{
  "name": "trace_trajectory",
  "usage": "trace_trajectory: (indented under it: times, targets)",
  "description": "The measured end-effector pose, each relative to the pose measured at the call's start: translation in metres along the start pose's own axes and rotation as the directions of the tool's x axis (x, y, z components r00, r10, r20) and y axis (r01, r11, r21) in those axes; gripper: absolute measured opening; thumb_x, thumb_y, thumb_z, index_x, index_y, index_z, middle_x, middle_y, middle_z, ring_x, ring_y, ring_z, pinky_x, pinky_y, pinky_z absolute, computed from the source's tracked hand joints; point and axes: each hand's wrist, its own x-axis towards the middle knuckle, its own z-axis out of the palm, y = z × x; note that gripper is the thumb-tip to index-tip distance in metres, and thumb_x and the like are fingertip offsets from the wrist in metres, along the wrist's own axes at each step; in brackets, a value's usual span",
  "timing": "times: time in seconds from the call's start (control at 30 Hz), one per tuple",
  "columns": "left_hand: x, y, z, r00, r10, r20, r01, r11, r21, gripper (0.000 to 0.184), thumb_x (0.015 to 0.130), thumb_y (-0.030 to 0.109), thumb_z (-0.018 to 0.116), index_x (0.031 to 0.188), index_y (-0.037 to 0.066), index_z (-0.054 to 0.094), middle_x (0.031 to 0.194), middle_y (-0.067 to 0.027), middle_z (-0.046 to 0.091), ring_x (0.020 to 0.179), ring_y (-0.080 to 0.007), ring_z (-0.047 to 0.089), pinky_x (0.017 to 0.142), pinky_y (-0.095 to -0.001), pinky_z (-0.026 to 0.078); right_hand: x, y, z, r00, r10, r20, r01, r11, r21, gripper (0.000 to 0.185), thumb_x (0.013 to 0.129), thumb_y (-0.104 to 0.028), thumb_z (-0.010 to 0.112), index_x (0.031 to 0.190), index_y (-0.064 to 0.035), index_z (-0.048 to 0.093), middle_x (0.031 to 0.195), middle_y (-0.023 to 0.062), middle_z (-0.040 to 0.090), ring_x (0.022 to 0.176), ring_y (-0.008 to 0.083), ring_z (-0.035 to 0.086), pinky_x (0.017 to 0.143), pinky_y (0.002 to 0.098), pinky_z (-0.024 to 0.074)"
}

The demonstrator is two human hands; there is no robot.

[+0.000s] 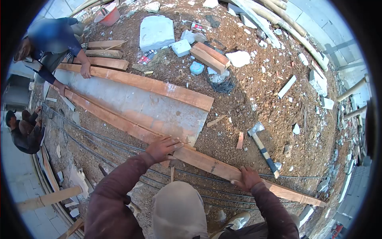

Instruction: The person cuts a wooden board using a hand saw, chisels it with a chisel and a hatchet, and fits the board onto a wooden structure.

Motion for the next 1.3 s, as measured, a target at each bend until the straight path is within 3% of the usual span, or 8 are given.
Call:
trace_trajectory:
  times: [0.2,0.3,0.4,0.77,0.87,1.07,1.17,1.3]
  targets:
    - [0.008,0.036,-0.015,0.974,-0.224,-0.035,0.225,0.974,0.035,0.049,0.093,0.045,0.065,0.126,0.009,0.066,0.125,-0.0125,0.067,0.121,-0.0297,0.06,0.106,-0.0453,0.044,0.003,-0.007,-0.016,0.99,0.061,0.128,-0.064,0.998,0.019,0.074,0.089,-0.07,0.057,0.123,-0.0042,0.057,0.116,0.0263,0.065,0.111,0.0441,0.063,0.096,0.0526,0.0493]
    - [0.042,0.056,-0.014,0.774,-0.633,0.007,0.631,0.771,-0.088,0.034,0.096,0.036,0.061,0.107,0.007,0.073,0.108,-0.0148,0.071,0.105,-0.0327,0.065,0.097,-0.0464,0.047,0.002,-0.006,-0.017,0.986,0.077,0.15,-0.081,0.997,0.016,0.08,0.087,-0.074,0.054,0.126,-0.0038,0.059,0.115,0.0235,0.067,0.112,0.0418,0.062,0.099,0.0519,0.0461]
    - [0.055,0.046,0.035,0.664,-0.586,-0.464,0.615,0.782,-0.107,0.03,0.094,0.035,0.061,0.084,0.008,0.07,0.087,-0.0116,0.068,0.088,-0.0328,0.063,0.083,-0.0502,0.046,0.001,0.002,-0.003,0.998,0.055,0.039,-0.055,0.998,0.004,0.079,0.087,-0.073,0.055,0.122,-0.0022,0.06,0.111,0.024,0.067,0.109,0.042,0.064,0.096,0.052,0.0475]
    - [0.048,0.041,0.044,0.659,-0.612,-0.438,0.642,0.761,-0.098,0.026,0.096,0.034,0.058,0.087,0.011,0.068,0.085,-0.0084,0.068,0.086,-0.0269,0.065,0.084,-0.0421,0.044,0.002,0.037,0.008,0.987,0.156,0.022,-0.158,0.965,0.208,0.072,0.086,-0.064,0.06,0.113,0.0021,0.067,0.103,0.0311,0.068,0.1,0.0474,0.066,0.089,0.0533,0.0515]
    - [0.048,0.041,0.042,0.667,-0.611,-0.426,0.624,0.771,-0.127,0.026,0.096,0.033,0.058,0.087,0.011,0.068,0.087,-0.0079,0.068,0.087,-0.0265,0.064,0.083,-0.0421,0.044,-0.021,0.024,-0.022,0.992,0.062,-0.107,-0.06,0.998,0.03,0.05,0.098,-0.036,0.056,0.125,0.0056,0.064,0.124,0.0303,0.064,0.116,0.0463,0.059,0.104,0.0471,0.0434]
    - [0.045,0.034,0.055,0.666,-0.577,-0.473,0.595,0.793,-0.13,0.022,0.093,0.032,0.061,0.09,0.01,0.066,0.093,-0.0067,0.068,0.089,-0.0261,0.064,0.083,-0.0415,0.045,-0.035,-0.008,-0.029,0.941,0.064,-0.331,-0.027,0.993,0.115,0.058,0.099,-0.042,0.053,0.126,0.0078,0.063,0.122,0.0337,0.062,0.117,0.0488,0.057,0.106,0.049,0.0417]
    - [0.047,0.035,0.053,0.659,-0.56,-0.502,0.583,0.802,-0.128,0.022,0.093,0.031,0.062,0.094,0.01,0.066,0.094,-0.0064,0.068,0.091,-0.0257,0.064,0.083,-0.0415,0.045,-0.036,-0.003,-0.035,0.951,0.305,0.061,-0.308,0.949,0.061,0.061,0.1,-0.046,0.049,0.124,0.0076,0.064,0.126,0.0345,0.06,0.123,0.0464,0.055,0.11,0.0472,0.0399]
    - [0.047,0.03,0.057,0.687,-0.547,-0.479,0.568,0.815,-0.116,0.022,0.092,0.031,0.064,0.098,0.01,0.067,0.094,-0.0071,0.068,0.092,-0.0259,0.064,0.083,-0.0423,0.044,-0.024,0.024,-0.002,0.956,0.197,-0.216,-0.198,0.98,0.019,0.061,0.1,-0.048,0.046,0.116,0.0055,0.069,0.12,0.0324,0.064,0.12,0.0451,0.058,0.107,0.0485,0.0424]
